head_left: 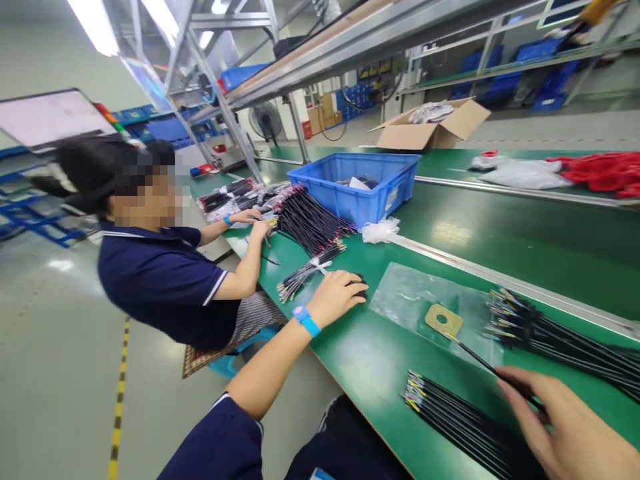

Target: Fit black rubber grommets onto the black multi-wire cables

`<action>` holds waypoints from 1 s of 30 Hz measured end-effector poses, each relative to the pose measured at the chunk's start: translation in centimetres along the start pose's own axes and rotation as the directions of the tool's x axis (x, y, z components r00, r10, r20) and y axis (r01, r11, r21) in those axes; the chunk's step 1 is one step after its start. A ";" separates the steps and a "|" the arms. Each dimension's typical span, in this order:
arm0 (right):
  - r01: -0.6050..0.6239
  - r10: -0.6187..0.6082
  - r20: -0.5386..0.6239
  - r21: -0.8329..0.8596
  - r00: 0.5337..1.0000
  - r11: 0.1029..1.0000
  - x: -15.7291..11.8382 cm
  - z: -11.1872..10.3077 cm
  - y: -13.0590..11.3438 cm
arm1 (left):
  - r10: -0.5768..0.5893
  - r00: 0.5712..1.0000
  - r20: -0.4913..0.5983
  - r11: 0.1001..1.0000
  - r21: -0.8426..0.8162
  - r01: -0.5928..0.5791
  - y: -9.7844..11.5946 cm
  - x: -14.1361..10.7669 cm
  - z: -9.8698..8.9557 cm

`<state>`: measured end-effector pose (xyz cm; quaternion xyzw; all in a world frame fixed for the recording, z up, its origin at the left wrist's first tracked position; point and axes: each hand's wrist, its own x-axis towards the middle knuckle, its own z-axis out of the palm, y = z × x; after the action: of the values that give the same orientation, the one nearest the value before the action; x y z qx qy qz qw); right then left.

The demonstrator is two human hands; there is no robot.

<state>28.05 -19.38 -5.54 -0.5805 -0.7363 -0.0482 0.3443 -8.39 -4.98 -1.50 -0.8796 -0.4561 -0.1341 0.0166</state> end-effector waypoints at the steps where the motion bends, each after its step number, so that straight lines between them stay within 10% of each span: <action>1: 0.026 -0.027 -0.026 -0.041 0.999 0.999 0.8 -0.2 -0.4 | 0.042 0.999 0.032 0.999 0.032 -0.043 -0.3 0.2 0.2; 30: 0.205 -0.120 0.225 -0.405 0.967 0.891 2.3 1.3 -0.5 | 0.248 0.959 0.134 0.960 -0.169 -0.224 2.5 -4.6 1.1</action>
<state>26.86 -17.05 -5.11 -0.5794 -0.7841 -0.1794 0.1311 -8.68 -9.95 -3.53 -0.9342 -0.3360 -0.0971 -0.0698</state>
